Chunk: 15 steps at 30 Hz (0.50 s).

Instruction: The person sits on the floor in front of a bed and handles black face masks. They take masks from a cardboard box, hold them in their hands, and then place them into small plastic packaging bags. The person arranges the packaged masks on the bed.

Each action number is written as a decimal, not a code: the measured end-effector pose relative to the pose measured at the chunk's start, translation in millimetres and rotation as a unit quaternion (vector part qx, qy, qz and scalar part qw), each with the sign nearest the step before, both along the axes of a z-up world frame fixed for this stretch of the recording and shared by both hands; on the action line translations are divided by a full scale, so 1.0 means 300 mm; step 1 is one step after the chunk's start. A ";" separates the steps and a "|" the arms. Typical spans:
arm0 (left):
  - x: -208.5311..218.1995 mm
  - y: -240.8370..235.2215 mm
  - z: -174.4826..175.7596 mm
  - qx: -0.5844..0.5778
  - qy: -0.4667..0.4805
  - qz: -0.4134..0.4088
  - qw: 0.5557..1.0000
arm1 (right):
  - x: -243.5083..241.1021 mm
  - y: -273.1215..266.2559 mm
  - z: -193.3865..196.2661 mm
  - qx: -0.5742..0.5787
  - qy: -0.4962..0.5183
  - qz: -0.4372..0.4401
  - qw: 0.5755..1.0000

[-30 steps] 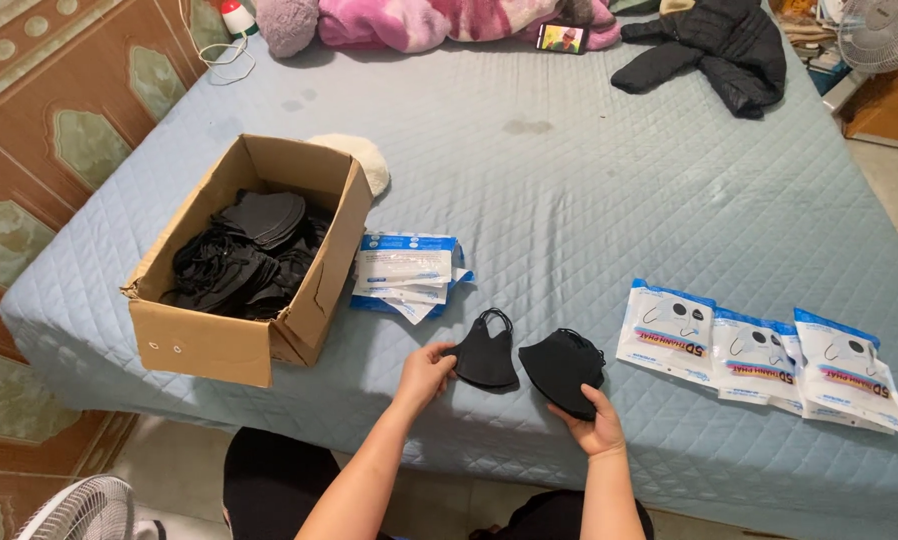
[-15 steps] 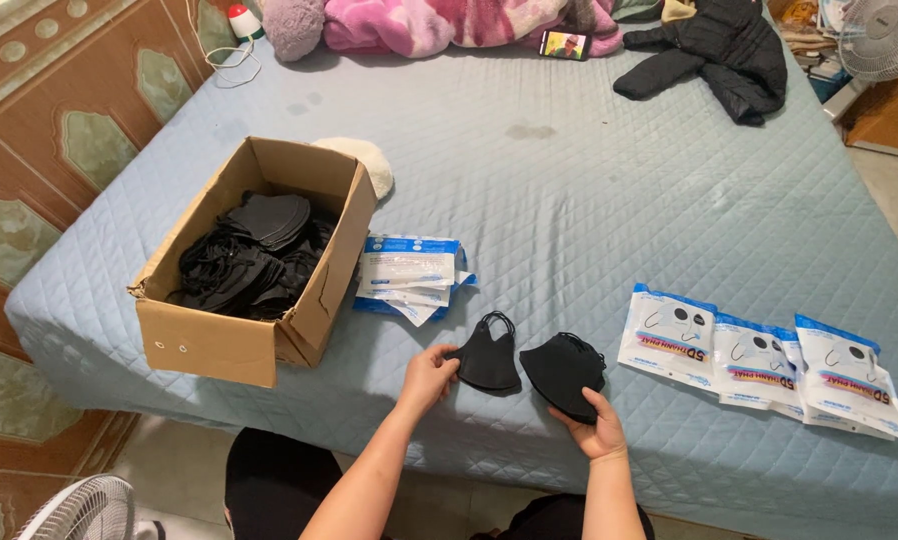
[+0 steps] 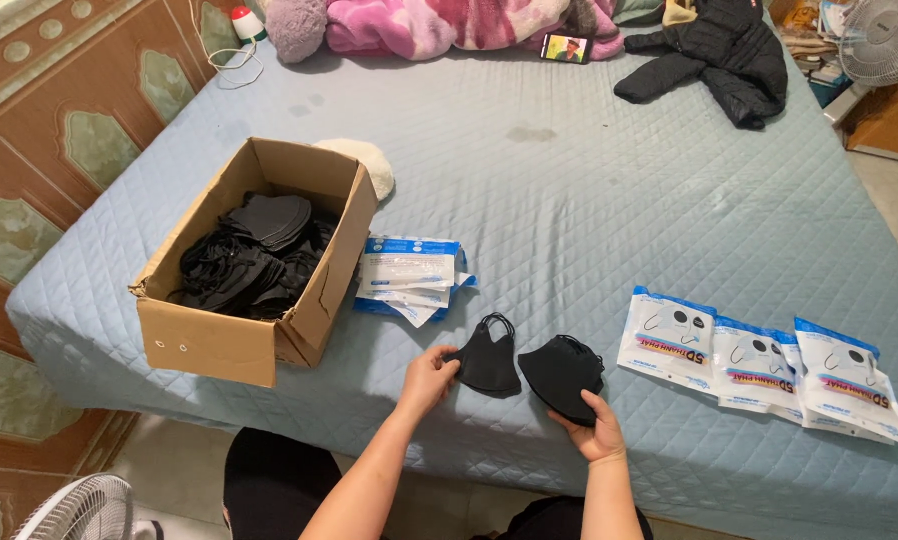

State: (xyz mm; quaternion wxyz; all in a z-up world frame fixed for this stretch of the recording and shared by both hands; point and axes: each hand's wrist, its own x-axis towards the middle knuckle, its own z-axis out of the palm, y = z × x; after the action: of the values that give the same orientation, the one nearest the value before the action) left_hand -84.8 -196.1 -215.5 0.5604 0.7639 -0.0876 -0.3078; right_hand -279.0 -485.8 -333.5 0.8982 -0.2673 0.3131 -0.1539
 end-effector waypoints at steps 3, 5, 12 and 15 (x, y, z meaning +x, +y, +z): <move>-0.004 -0.008 -0.028 -0.021 -0.019 0.018 0.999 | -0.004 -0.026 -0.054 -0.001 -0.012 0.010 1.000; -0.013 -0.007 -0.014 -0.025 -0.016 0.029 0.999 | -0.003 -0.016 -0.028 -0.005 -0.006 0.015 1.000; -0.013 -0.077 -0.128 -0.096 -0.040 0.075 0.992 | 0.003 -0.001 0.000 -0.017 0.016 0.020 1.000; -0.044 -0.130 -0.119 -0.082 -0.086 0.017 0.993 | 0.005 0.002 0.005 -0.027 0.021 0.023 0.999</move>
State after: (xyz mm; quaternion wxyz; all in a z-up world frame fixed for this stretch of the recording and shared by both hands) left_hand -98.0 -235.0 -251.3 0.6163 0.7406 -0.1478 -0.2231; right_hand -277.5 -485.2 -332.1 0.8872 -0.3016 0.3217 -0.1357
